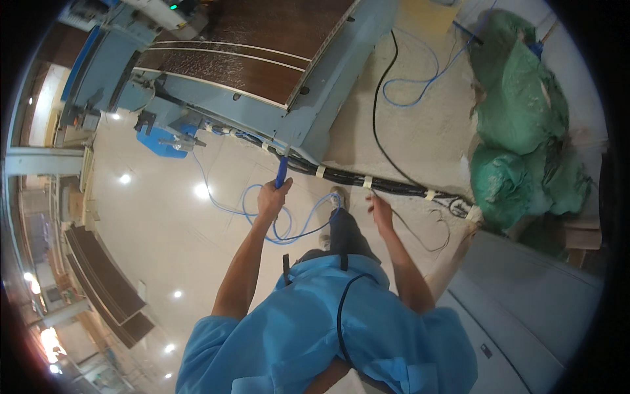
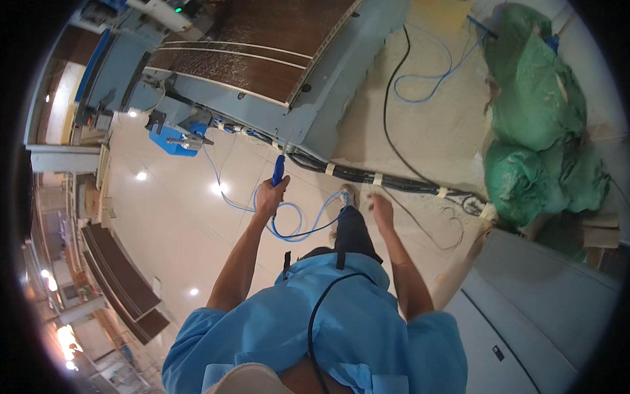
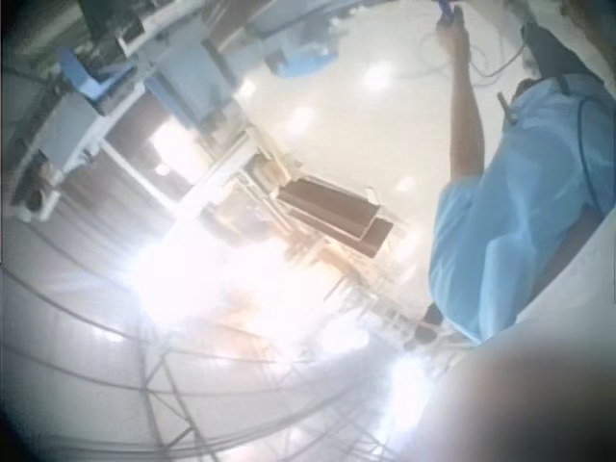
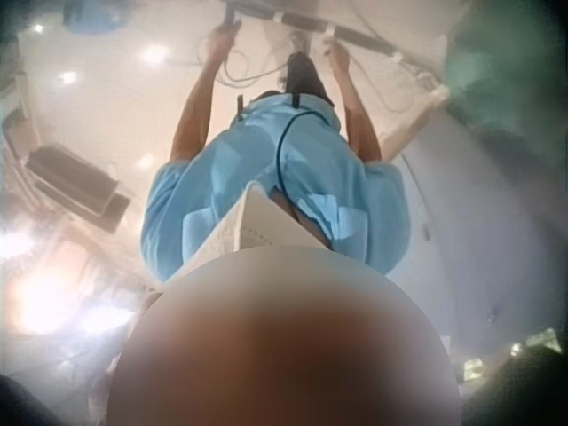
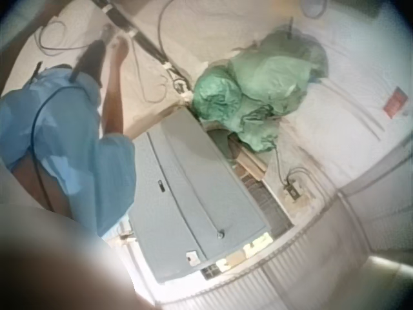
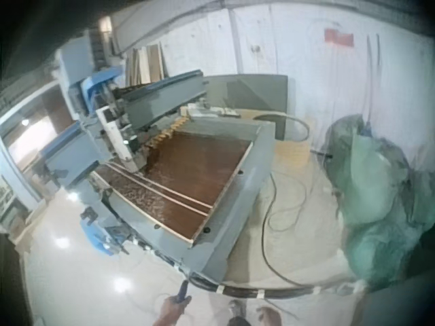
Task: The person walks to a control station, interacts with the computer, then returns to a large machine. They use a blue air gun to apply adhesive along white strips on a wooden panel, repeatedly checking alignment with a yellow ruler and adjusting the strips by hand.
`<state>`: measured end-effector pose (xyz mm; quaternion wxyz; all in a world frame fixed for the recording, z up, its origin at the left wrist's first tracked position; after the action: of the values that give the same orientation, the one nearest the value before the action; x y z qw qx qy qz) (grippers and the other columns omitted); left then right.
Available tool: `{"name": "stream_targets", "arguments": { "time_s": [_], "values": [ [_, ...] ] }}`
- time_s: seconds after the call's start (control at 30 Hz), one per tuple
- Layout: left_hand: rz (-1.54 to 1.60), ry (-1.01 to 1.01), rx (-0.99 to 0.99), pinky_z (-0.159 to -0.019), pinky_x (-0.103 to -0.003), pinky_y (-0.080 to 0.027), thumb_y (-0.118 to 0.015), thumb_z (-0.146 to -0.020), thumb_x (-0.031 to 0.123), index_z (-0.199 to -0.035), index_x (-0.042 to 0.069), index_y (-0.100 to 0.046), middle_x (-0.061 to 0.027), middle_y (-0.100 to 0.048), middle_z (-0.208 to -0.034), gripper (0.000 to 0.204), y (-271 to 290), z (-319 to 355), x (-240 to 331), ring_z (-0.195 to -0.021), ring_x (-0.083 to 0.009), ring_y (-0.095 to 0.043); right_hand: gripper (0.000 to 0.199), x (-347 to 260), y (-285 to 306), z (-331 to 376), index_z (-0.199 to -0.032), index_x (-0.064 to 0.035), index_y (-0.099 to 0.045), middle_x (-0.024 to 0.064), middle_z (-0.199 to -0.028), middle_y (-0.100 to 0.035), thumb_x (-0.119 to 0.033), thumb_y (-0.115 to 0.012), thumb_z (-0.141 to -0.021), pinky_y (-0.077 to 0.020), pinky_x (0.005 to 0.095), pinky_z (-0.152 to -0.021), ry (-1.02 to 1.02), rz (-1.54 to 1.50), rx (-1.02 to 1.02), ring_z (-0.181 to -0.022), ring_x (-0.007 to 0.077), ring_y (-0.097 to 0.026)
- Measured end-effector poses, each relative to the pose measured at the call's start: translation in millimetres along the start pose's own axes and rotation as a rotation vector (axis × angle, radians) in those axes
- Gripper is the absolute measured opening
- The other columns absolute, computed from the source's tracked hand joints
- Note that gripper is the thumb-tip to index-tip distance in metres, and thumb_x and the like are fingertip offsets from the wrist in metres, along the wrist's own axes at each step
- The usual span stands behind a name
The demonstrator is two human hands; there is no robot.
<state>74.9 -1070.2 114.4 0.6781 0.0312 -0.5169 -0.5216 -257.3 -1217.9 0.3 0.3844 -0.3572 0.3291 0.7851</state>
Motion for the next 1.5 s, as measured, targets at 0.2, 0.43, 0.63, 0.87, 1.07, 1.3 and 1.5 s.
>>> {"name": "stream_targets", "arguments": {
  "time_s": [0.2, 0.43, 0.63, 0.87, 1.07, 1.3, 1.5],
  "values": [
    [-0.189, -0.013, -0.086, -0.055, -0.036, -0.045, -0.07, -0.089, 0.052, -0.07, 0.002, -0.065, -0.0075, -0.058, -0.055, 0.054, 30.1, -61.1, 56.9, -0.053, -0.0186, -0.059, 0.026, -134.5, -45.1, -143.1, -0.097, -0.003, -0.068, 0.0052, -0.067, -0.064, -0.027, -0.061, -0.103, -0.0479, 0.0338, -0.062, 0.319, -0.011, -0.1, -0.062, 0.0155, -0.061],
    [-0.114, 0.043, -0.129, -0.055, -0.034, -0.044, -0.069, -0.09, 0.047, -0.069, 0.001, -0.064, -0.0075, -0.056, -0.057, 0.051, 34.5, -113.3, 105.9, -0.053, -0.0173, -0.057, 0.022, -238.6, -102.0, -224.7, -0.103, -0.0019, -0.068, 0.0098, -0.087, -0.071, -0.023, -0.064, -0.1, -0.0522, 0.0376, -0.07, 0.397, -0.002, -0.18, -0.077, 0.0227, -0.068],
    [-0.185, 0.038, -0.141, -0.056, -0.037, -0.044, -0.069, -0.09, 0.05, -0.07, 0.0, -0.064, -0.0077, -0.056, -0.057, 0.054, 30.0, -134.2, 112.0, -0.054, -0.0187, -0.057, 0.025, -277.0, -143.7, -286.3, -0.101, -0.0043, -0.073, 0.0112, -0.08, -0.073, -0.028, -0.064, -0.099, -0.0547, 0.0395, -0.071, 0.342, 0.092, -0.225, -0.077, 0.0265, -0.072],
    [-0.175, 0.075, -0.125, -0.06, -0.041, -0.045, -0.069, -0.09, 0.051, -0.072, -0.001, -0.067, -0.0114, -0.059, -0.058, 0.055, 23.5, -144.8, 99.4, -0.058, -0.0244, -0.062, 0.027, -280.7, -157.1, -320.7, -0.099, -0.0084, -0.077, 0.0084, -0.079, -0.074, -0.033, -0.066, -0.097, -0.055, 0.0407, -0.072, 0.368, 0.289, -0.133, -0.075, 0.0277, -0.071],
    [-0.202, 0.09, -0.133, -0.064, -0.043, -0.047, -0.069, -0.091, 0.051, -0.074, -0.002, -0.067, -0.0143, -0.059, -0.059, 0.056, 18.4, -144.7, 93.6, -0.061, -0.03, -0.063, 0.028, -285.4, -151.7, -323.5, -0.1, -0.0078, -0.078, 0.0091, -0.083, -0.076, -0.033, -0.067, -0.097, -0.0553, 0.0392, -0.073, 0.412, 0.345, -0.157, -0.077, 0.0278, -0.072],
    [-0.203, 0.126, -0.148, -0.065, -0.044, -0.046, -0.068, -0.091, 0.051, -0.087, -0.001, -0.073, -0.0156, -0.058, -0.06, 0.052, 13.2, -137.9, 92.2, -0.061, -0.0311, -0.062, 0.026, -290.5, -147.8, -319.1, -0.106, -0.0065, -0.077, 0.0087, -0.089, -0.077, -0.03, -0.072, -0.095, -0.0536, 0.0354, -0.073, 0.516, 0.472, -0.145, -0.08, 0.0227, -0.072],
    [-0.163, 0.092, -0.153, -0.065, -0.044, -0.047, -0.067, -0.09, 0.051, -0.094, -0.001, -0.075, -0.0173, -0.059, -0.062, 0.053, 9.5, -134.9, 91.3, -0.063, -0.0347, -0.062, 0.021, -292.6, -149.4, -321.1, -0.1, -0.0067, -0.078, 0.0067, -0.079, -0.074, -0.026, -0.073, -0.094, -0.0529, 0.0346, -0.068, 0.458, 0.451, -0.166, -0.072, 0.0191, -0.07]
  ]
}}
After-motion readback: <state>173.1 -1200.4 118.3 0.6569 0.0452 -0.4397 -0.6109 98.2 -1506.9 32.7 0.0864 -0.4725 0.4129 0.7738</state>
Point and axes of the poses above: each hand's wrist, its own z-axis away from the middle knuckle, its own y-axis out of the back of the hand, x = y × z, the point moved 2 cm from there along -z, towards the middle knuckle
